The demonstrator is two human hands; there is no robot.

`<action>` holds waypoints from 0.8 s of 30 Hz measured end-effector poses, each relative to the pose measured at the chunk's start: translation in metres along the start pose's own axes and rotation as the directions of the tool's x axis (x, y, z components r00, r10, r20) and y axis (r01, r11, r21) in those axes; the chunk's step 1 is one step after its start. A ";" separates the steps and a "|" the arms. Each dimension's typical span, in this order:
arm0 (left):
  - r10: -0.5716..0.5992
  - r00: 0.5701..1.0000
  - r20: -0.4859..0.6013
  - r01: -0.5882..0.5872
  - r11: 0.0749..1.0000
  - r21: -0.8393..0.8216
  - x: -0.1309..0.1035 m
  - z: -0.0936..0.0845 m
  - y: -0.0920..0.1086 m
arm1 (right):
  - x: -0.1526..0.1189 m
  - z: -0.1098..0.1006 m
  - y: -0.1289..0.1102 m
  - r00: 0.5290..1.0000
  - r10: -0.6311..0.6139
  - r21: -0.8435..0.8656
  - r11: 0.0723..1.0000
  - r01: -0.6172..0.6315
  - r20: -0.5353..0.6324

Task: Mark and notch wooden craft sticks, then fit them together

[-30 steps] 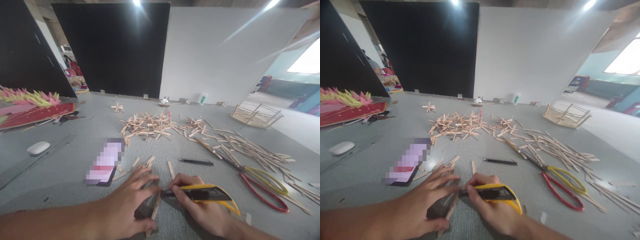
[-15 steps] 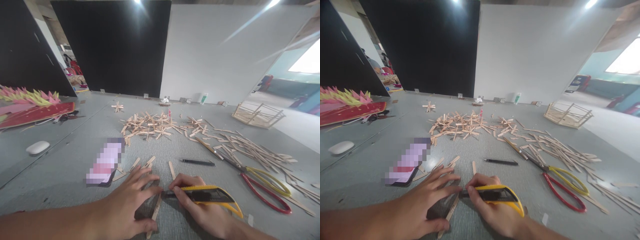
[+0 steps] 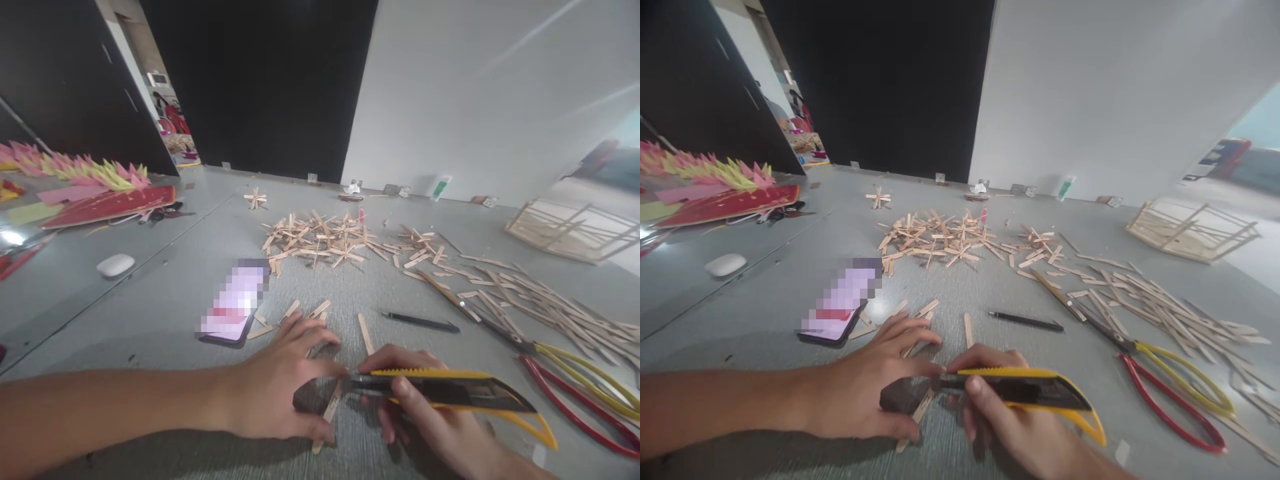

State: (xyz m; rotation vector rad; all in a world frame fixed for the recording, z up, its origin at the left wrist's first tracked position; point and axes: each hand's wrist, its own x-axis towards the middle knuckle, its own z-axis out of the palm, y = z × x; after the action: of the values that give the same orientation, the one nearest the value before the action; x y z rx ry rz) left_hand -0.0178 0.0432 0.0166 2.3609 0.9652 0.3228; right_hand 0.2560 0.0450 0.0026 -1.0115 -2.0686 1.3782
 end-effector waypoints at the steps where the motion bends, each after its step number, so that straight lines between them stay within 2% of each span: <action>1: 0.004 1.000 -0.004 -0.004 1.000 0.001 0.000 0.001 -0.002 | 0.001 0.001 0.000 1.000 0.026 0.019 0.999 -0.026 -0.007; 3: 0.007 1.000 0.003 -0.007 1.000 -0.003 0.000 0.001 -0.004 | 0.002 0.002 -0.001 0.997 0.058 -0.001 0.998 -0.058 -0.051; 5: 0.010 0.999 0.031 -0.009 1.000 -0.013 0.001 -0.001 -0.006 | 0.003 0.004 -0.004 0.994 0.038 -0.059 0.997 -0.044 -0.102; 7: 0.006 0.997 0.076 -0.003 0.999 -0.033 0.002 -0.004 -0.008 | 0.006 0.005 -0.008 0.995 0.016 -0.097 0.995 -0.025 -0.098; 11: -0.006 0.990 0.138 0.020 0.995 -0.097 0.003 -0.009 -0.011 | 0.011 0.010 -0.018 1.000 0.012 -0.063 0.998 -0.013 -0.021; 14: -0.009 0.988 0.154 0.029 0.991 -0.129 0.004 -0.011 -0.011 | 0.012 0.013 -0.023 0.999 0.015 -0.083 0.996 -0.019 -0.048; 16: -0.025 0.986 0.168 0.049 0.989 -0.141 0.005 -0.012 -0.010 | 0.011 0.013 -0.021 0.998 0.005 -0.132 0.991 -0.014 -0.064; 19: -0.050 0.982 0.183 0.079 0.985 -0.153 0.005 -0.013 -0.008 | 0.007 0.013 -0.015 0.998 -0.018 -0.295 0.955 -0.002 -0.064; 21: -0.057 0.981 0.188 0.085 0.985 -0.149 0.006 -0.014 -0.008 | 0.006 0.013 -0.012 0.992 -0.052 -0.401 0.916 0.001 -0.115; 24: -0.059 0.979 0.195 0.088 0.986 -0.142 0.007 -0.014 -0.008 | 0.010 0.017 -0.012 0.982 -0.087 -0.416 0.910 0.008 -0.170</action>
State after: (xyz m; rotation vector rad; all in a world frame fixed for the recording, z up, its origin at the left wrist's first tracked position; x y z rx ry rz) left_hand -0.0230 0.0578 0.0233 2.1690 0.9028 0.1329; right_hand 0.2340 0.0396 0.0071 -1.1944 -2.2722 0.7953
